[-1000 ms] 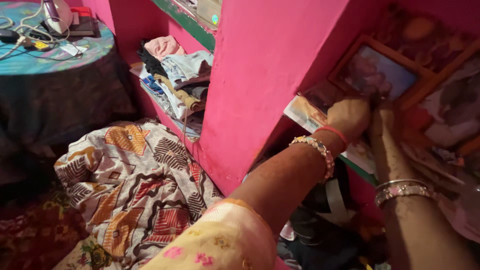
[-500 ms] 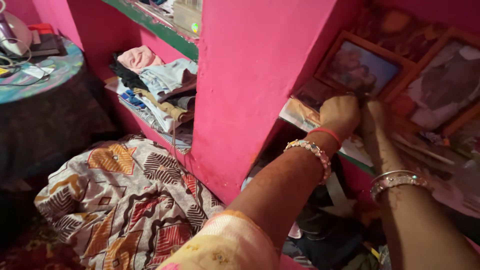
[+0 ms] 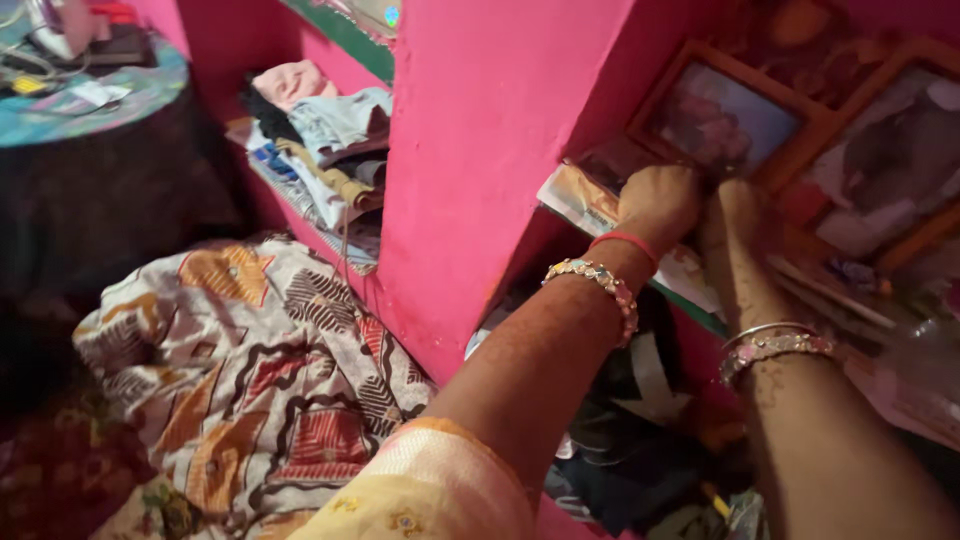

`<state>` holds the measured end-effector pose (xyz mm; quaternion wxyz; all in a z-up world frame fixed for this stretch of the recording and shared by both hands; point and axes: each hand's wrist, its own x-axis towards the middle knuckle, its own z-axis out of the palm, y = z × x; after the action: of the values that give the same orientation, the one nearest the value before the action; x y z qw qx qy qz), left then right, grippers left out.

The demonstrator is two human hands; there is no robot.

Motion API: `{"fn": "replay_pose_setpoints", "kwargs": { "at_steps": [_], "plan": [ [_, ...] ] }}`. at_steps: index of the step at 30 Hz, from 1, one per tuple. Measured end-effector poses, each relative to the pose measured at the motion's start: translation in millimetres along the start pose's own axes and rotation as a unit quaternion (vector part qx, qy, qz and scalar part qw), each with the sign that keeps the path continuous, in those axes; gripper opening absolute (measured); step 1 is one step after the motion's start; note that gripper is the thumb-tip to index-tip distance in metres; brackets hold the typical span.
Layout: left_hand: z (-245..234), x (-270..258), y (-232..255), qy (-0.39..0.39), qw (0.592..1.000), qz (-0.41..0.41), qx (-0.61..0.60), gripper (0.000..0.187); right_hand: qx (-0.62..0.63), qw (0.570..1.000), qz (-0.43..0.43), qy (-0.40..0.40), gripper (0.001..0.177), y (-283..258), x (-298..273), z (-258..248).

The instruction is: The person folds clothes and places them onto a shelf before arranging photo frames and small containers in the same area.

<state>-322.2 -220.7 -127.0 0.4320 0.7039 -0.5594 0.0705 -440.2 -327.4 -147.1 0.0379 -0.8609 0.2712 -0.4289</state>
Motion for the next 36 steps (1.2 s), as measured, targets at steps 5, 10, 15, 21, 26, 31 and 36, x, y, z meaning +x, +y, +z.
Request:
{"fn": "replay_pose_setpoints", "kwargs": {
  "at_steps": [5, 10, 15, 21, 26, 31, 36],
  "plan": [
    [-4, -12, -1, 0.06, 0.998, 0.026, -0.009, 0.031, 0.044, 0.998, -0.026, -0.02, 0.024, 6, 10, 5],
    [-5, -11, 3, 0.011, 0.999, -0.003, 0.045, 0.031, 0.073, 0.996, -0.04, -0.027, 0.024, -1, 5, 8],
    [-7, -2, 2, 0.016, 1.0, -0.026, 0.003, 0.033, 0.084, 0.995, -0.046, -0.006, 0.025, 0, 16, 6],
    [-16, 0, 4, 0.076, 0.995, -0.046, -0.052, 0.034, 0.066, 0.997, -0.038, -0.032, 0.025, 12, 9, 9],
    [-34, -4, 8, 0.075, 0.986, -0.061, -0.136, 0.042, 0.056, 0.997, -0.046, -0.041, 0.025, 17, 31, 11],
    [-21, -3, -3, 0.149, 0.978, -0.051, -0.138, 0.03, 0.094, 0.992, -0.05, -0.065, 0.026, 26, 28, 24],
    [-16, 2, -4, 0.148, 0.97, -0.081, -0.173, 0.024, 0.249, 0.967, -0.052, -0.016, 0.035, 12, 25, 16]
  ]
}}
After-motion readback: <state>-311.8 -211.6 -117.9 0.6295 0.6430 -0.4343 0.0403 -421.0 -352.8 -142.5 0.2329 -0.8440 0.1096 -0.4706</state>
